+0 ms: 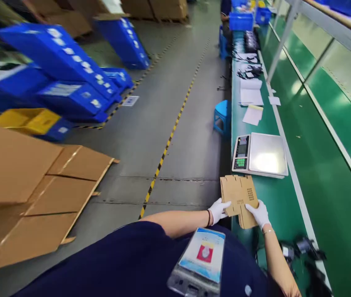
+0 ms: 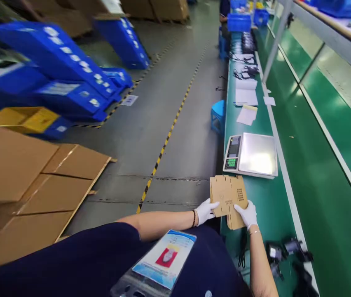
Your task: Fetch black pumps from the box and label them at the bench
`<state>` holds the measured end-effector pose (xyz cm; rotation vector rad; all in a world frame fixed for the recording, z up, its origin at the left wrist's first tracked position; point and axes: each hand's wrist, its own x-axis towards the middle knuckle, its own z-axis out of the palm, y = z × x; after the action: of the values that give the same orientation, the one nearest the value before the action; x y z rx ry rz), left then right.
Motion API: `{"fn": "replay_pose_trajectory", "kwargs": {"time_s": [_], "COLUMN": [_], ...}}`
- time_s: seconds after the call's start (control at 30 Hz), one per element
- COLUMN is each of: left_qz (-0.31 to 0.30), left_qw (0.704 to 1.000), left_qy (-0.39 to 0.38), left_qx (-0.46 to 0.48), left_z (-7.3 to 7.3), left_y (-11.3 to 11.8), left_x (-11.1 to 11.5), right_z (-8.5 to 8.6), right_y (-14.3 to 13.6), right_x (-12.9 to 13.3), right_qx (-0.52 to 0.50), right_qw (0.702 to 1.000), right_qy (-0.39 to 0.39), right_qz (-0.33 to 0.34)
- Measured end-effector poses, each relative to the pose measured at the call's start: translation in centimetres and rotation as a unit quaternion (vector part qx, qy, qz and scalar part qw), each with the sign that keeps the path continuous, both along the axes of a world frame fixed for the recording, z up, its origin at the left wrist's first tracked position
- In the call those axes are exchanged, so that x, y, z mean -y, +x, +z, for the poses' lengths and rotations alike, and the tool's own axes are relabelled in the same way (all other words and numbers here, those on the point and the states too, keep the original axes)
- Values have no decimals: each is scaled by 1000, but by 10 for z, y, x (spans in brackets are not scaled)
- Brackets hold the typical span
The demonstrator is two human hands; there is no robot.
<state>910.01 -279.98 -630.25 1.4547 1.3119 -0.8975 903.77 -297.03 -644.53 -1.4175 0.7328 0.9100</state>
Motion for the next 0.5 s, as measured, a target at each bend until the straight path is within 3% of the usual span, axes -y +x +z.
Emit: {"fn": "replay_pose_trajectory", "kwargs": {"time_s": [0.17,0.27,0.4,0.5], "left_qz": [-46,-190,-458,-553], "left_qw": [997,974,874,815], "left_qy": [-69,-108,-129,-148], "left_qx": [5,60,100,88], "left_z": [-1,1,-13,-33], "left_y": [2,11,42,64], "left_x": [-5,-5,2,21], "right_z": [22,40,58,62], "right_y": [-29,-44,-44,-29], "right_x": [15,21,30,42], "right_qx": [7,28,14,2], "right_qw": [990,971,927,889], "right_qy": [-13,-6,-69,-145], "right_qz": [-137,-236,-368,-435]}}
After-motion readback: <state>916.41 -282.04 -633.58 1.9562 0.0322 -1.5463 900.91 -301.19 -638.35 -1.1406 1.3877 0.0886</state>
